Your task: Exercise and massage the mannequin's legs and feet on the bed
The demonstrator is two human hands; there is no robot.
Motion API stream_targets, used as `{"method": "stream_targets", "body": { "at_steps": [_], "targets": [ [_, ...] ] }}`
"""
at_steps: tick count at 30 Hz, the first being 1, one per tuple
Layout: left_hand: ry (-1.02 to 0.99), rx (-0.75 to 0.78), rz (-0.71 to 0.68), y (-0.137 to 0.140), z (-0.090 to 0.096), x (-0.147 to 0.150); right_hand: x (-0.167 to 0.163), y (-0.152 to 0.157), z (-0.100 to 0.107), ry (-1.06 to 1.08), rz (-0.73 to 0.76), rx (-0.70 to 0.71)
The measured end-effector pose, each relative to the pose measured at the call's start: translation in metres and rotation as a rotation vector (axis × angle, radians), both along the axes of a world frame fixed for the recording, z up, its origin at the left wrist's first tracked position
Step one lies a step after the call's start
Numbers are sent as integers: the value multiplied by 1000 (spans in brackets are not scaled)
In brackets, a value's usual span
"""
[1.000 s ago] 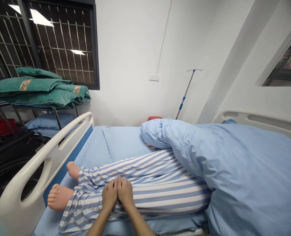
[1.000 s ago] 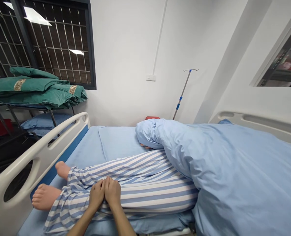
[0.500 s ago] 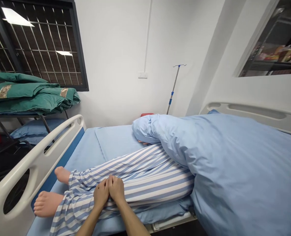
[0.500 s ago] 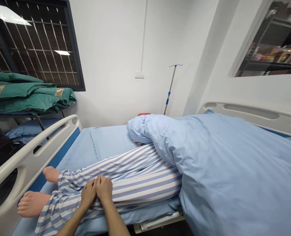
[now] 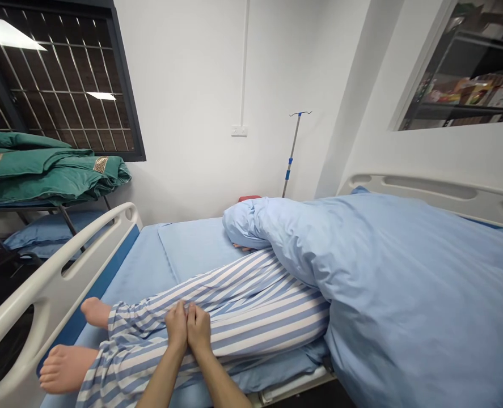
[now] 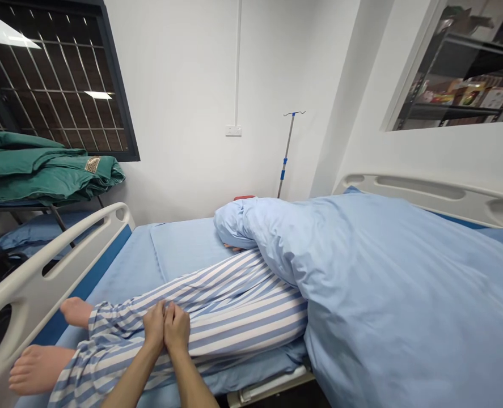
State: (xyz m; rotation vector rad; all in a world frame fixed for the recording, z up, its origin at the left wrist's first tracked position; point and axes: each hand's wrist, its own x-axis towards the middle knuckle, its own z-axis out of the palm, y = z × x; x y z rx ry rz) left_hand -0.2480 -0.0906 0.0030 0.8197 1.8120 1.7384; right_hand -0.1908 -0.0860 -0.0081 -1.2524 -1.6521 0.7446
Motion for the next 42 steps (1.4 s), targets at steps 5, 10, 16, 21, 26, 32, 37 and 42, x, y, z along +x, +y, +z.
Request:
{"method": "stream_targets", "body": {
  "at_steps": [5,10,16,21,26,32,37,42],
  "targets": [
    [197,-49,-95,-8,-21,-3,0,2,-3,35,-2,-14],
    [325,-118,-113,-9,-19,-2,2,2,-1,48,13,-26],
    [412,-144,-146,-10,-20,-4,1,3,-4,-2,17,-22],
    [493,-149,-196,-9,-22,-7,7,7,-2,-184,18,-30],
    [538,-159,-260,-8,-24,-7,23,11,19,-417,90,36],
    [690,-236,-270,-13,-25,-7,32,12,10,-443,143,76],
    [815,-339,-250,-14,-27,-2,34,9,-4,-422,50,93],
    [831,-434,-240,-14,-27,1,35,10,-1,-388,41,91]
  ]
}}
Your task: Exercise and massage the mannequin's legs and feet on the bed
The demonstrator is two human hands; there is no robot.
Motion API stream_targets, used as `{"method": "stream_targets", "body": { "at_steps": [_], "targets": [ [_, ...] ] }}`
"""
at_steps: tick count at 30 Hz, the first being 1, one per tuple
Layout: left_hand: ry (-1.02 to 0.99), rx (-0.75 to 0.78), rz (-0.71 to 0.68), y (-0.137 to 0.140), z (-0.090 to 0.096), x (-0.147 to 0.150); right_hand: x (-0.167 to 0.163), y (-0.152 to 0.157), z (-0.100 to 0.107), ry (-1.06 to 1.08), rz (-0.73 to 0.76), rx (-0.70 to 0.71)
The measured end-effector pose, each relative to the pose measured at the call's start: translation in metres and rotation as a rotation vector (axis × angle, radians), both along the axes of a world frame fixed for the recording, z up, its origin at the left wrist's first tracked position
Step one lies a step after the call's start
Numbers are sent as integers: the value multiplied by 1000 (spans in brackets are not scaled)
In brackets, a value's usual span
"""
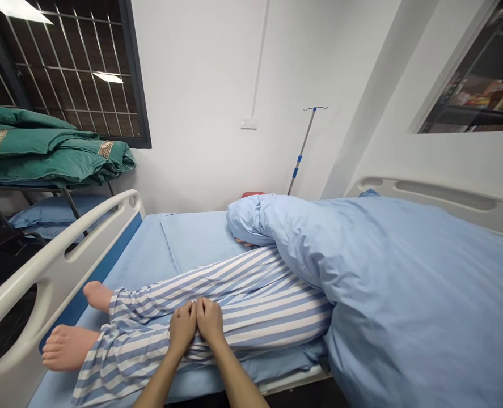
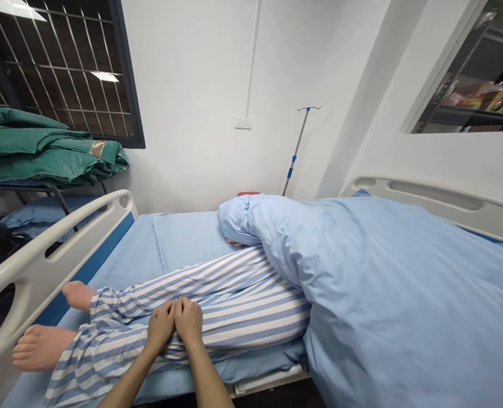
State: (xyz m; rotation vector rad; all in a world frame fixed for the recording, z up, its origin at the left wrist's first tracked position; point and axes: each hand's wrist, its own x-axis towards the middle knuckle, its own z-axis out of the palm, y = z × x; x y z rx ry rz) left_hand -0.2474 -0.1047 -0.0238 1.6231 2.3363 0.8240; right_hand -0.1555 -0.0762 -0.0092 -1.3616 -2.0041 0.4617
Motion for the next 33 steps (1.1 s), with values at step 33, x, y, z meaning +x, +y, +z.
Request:
{"method": "stream_targets", "body": {
  "at_steps": [33],
  "targets": [
    [-350,228,57,17,6,47,9,20,-16,639,-74,-154]
  ]
}}
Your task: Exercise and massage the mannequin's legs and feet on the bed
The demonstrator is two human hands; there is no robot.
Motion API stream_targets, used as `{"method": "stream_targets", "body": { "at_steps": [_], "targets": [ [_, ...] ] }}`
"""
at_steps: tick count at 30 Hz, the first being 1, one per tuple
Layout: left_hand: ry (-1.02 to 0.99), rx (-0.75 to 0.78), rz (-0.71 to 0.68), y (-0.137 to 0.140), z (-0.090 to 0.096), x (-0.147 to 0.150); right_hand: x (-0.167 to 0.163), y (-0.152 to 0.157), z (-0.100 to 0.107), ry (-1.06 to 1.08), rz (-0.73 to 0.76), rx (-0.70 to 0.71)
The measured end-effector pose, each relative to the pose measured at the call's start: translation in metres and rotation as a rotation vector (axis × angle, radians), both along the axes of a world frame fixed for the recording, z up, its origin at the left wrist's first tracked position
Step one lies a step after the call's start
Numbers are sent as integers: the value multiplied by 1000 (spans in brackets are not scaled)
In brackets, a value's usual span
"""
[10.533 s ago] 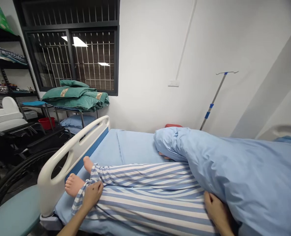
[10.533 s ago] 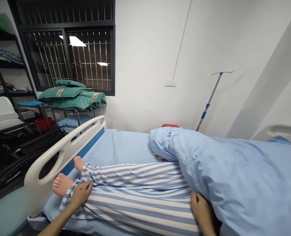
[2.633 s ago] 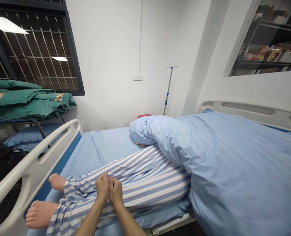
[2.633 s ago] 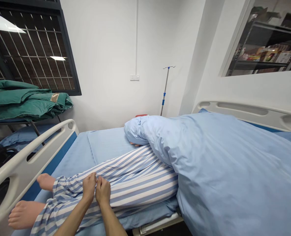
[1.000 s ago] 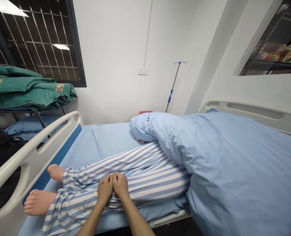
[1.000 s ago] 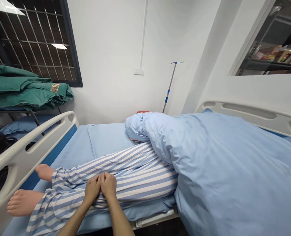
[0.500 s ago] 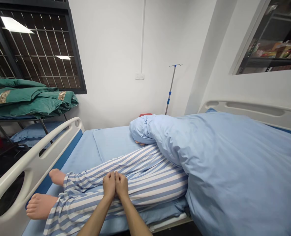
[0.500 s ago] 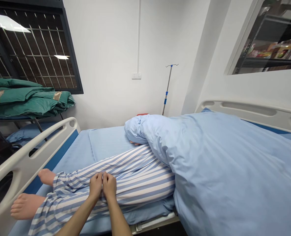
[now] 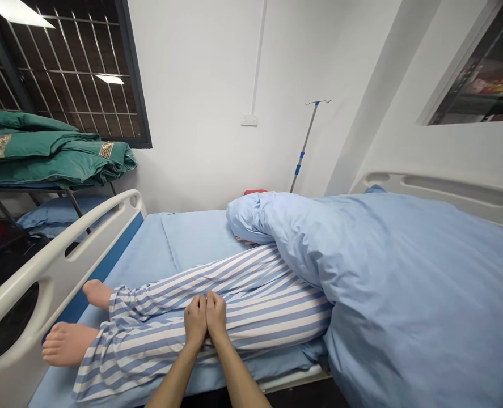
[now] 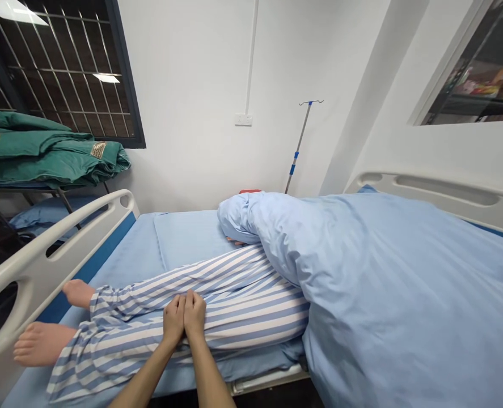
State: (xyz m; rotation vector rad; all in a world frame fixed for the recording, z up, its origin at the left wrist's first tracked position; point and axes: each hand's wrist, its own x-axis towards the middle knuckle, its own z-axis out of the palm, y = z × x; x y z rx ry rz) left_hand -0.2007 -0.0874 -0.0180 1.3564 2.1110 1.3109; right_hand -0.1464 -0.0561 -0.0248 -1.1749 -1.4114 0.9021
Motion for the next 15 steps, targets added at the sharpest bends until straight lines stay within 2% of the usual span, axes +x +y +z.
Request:
{"method": "stream_targets", "body": {
  "at_steps": [6,11,15],
  "targets": [
    [156,-87,-16,-2,1,1,5,0,-2,-90,13,25],
    [421,-203,-63,-3,-5,3,21,-3,-4,-360,21,132],
    [508,-281,-62,-4,-4,6,35,-4,3,-574,37,159]
  ]
}}
